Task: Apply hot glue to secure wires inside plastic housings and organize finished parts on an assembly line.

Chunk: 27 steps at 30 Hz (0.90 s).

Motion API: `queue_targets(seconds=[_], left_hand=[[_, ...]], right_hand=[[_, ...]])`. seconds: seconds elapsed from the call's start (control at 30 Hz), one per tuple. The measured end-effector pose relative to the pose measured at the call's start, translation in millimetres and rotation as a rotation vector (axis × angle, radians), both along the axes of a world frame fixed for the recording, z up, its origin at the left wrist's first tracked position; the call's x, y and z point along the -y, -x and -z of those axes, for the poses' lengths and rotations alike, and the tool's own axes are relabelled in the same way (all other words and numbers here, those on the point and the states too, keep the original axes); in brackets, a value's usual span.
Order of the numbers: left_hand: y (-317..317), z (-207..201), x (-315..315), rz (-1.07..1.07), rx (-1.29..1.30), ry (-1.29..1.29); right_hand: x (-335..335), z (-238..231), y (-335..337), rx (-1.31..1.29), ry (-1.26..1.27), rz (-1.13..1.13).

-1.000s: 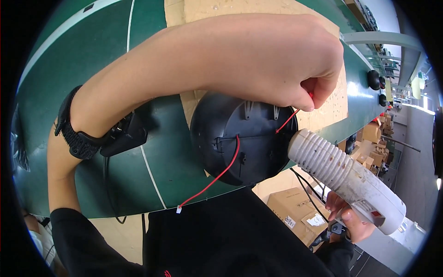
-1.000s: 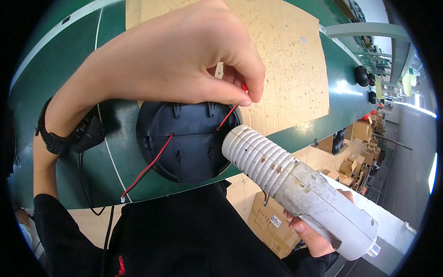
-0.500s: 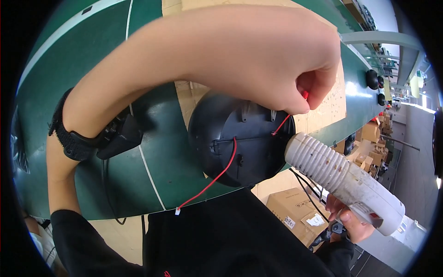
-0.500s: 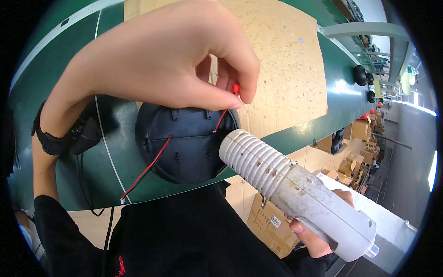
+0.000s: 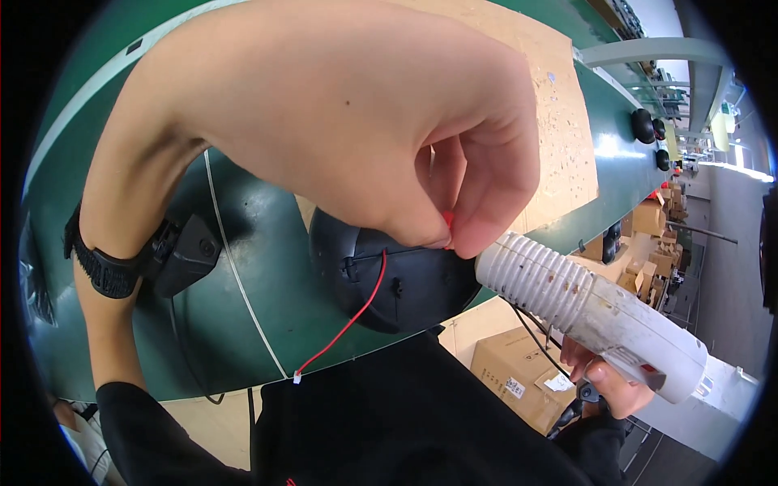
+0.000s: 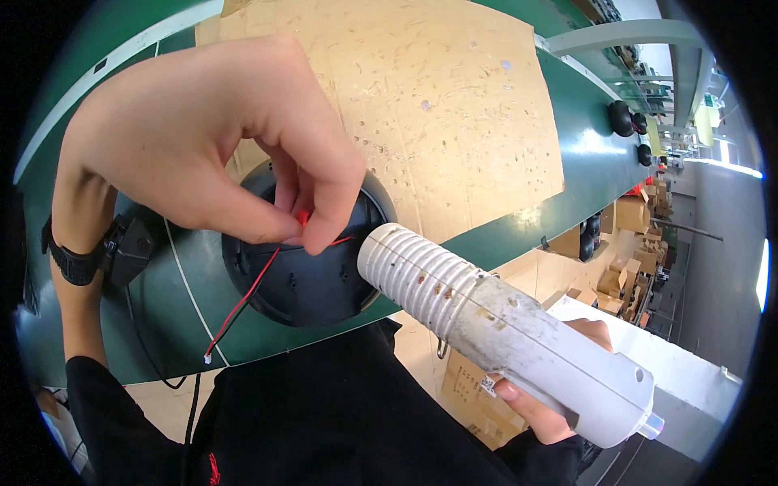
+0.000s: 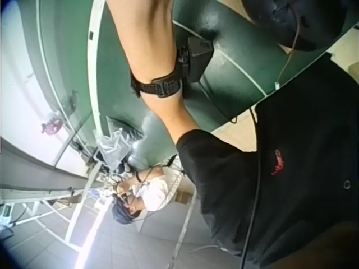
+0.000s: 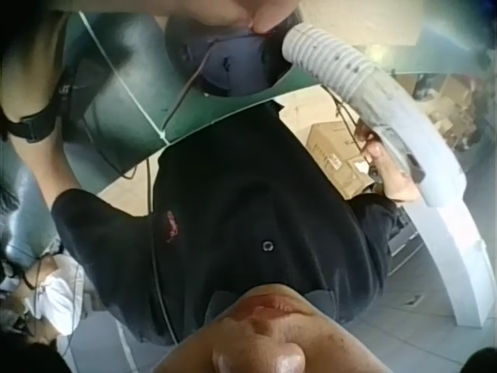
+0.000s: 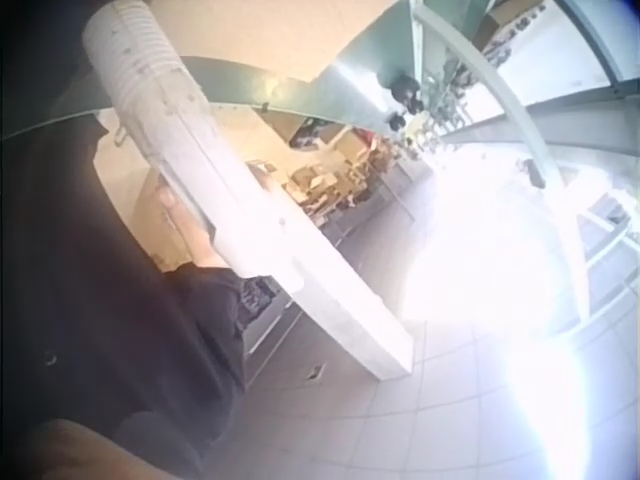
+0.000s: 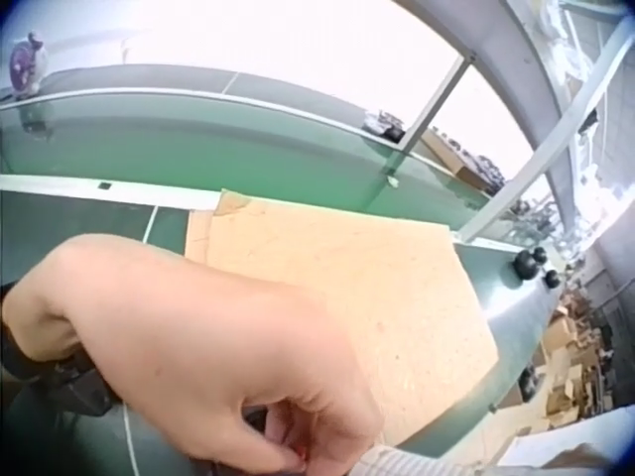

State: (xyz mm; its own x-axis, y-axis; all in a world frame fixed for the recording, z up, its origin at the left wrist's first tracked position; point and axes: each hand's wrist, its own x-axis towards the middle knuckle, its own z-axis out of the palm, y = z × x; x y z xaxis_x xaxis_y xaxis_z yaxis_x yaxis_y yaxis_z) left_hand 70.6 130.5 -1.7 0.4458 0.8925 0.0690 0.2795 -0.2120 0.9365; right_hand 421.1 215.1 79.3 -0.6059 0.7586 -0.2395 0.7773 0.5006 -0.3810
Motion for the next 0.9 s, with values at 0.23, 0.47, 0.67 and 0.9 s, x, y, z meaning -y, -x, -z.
queue_targets(seconds=[0.23,0.47,0.67,0.9], left_hand=[[6.4,14.1,-4.0,0.076,0.013,-0.179],[8.2,11.1,0.7,0.090,-0.015,-0.138],[7.3,27.7,-6.0,0.102,0.023,-0.072],[10.2,19.6,0.6,0.093,-0.010,-0.041]], right_hand=[[6.3,14.5,0.3,-0.274,0.062,0.105],[0.2,7.7,7.5,-0.183,0.019,-0.052],[-5.2,-1.4,4.3,-0.040,-0.013,-0.160],[-9.7,6.5,-5.0,-0.109,-0.041,-0.229]])
